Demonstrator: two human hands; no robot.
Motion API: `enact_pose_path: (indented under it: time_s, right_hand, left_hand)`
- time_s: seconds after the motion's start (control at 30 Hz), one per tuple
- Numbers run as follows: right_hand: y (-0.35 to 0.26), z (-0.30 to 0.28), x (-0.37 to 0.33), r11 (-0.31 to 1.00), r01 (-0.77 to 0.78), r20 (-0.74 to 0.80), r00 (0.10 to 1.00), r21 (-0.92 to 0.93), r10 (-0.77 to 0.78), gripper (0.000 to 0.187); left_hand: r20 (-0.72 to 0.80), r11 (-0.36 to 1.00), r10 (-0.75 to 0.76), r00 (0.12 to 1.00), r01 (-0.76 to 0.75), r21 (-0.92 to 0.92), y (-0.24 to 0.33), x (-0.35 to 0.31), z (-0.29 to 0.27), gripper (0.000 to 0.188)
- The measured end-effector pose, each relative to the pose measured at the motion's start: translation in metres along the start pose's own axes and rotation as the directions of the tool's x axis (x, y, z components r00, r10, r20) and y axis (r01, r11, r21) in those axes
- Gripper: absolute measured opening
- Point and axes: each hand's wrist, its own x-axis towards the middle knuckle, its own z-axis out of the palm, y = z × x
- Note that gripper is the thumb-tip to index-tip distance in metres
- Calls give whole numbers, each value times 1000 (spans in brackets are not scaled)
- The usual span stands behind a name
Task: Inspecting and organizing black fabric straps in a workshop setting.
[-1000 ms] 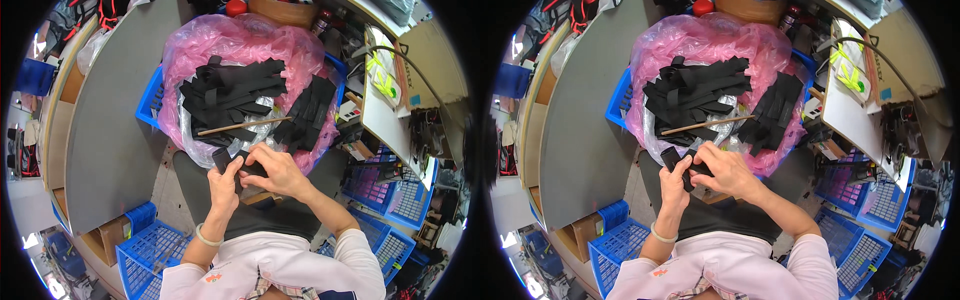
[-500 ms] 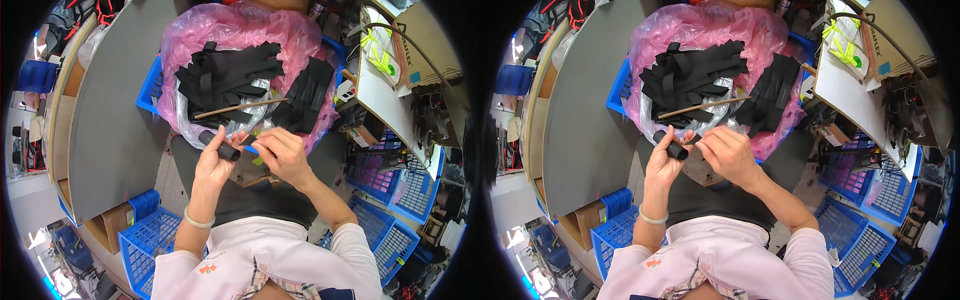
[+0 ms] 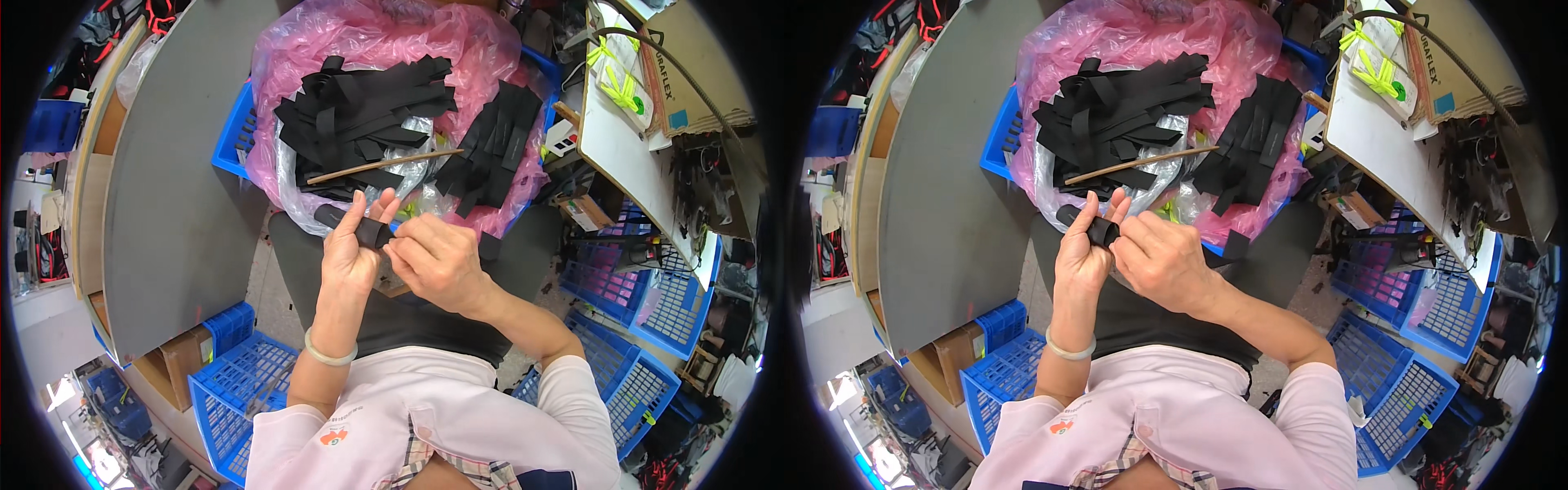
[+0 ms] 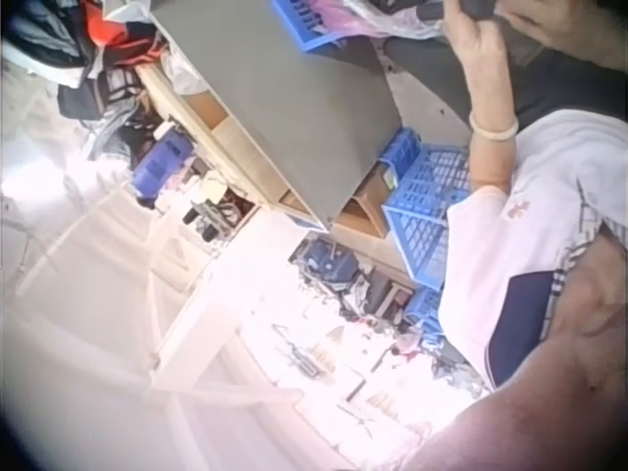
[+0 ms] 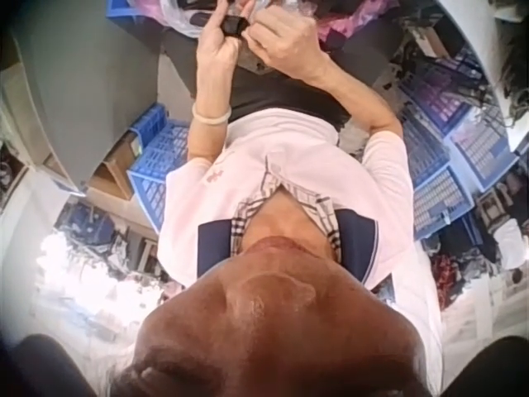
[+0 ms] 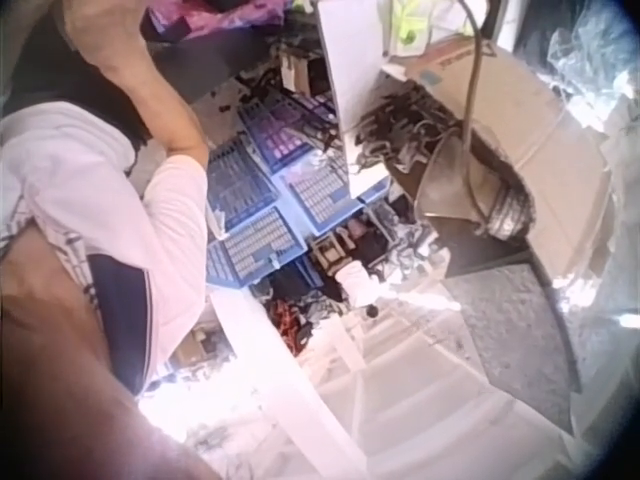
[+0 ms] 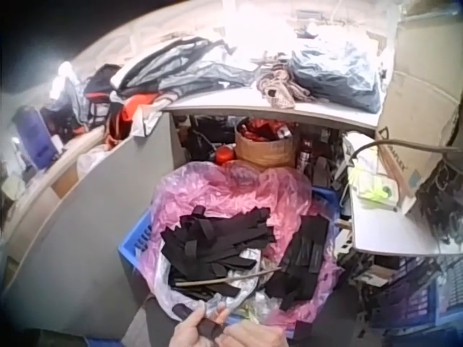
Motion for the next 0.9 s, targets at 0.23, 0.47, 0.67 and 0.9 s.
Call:
enact_pose_path:
  time_s: [0.23,0.47,0.67,0.9]
  right_hand:
    - [2,25,-4,908,-253,8,964,334,265,12]
    - [-1,22,-12,820,-467,385,860,332,334,35]
    - [15,56,-5,897,-438,520,781,61,346,34]
    - [12,41,-14,907,-420,395,839,35,373,24]
  left_hand:
    - [136,942,281,950,-301,151,-9,-2,3,19]
    - [309,868,357,881,-435,239,9,2,4,26]
    - [320,975,153,935,-195,103,7,25,-7,14]
    - [372,972,36,927,-120,203,-2,15,1,14]
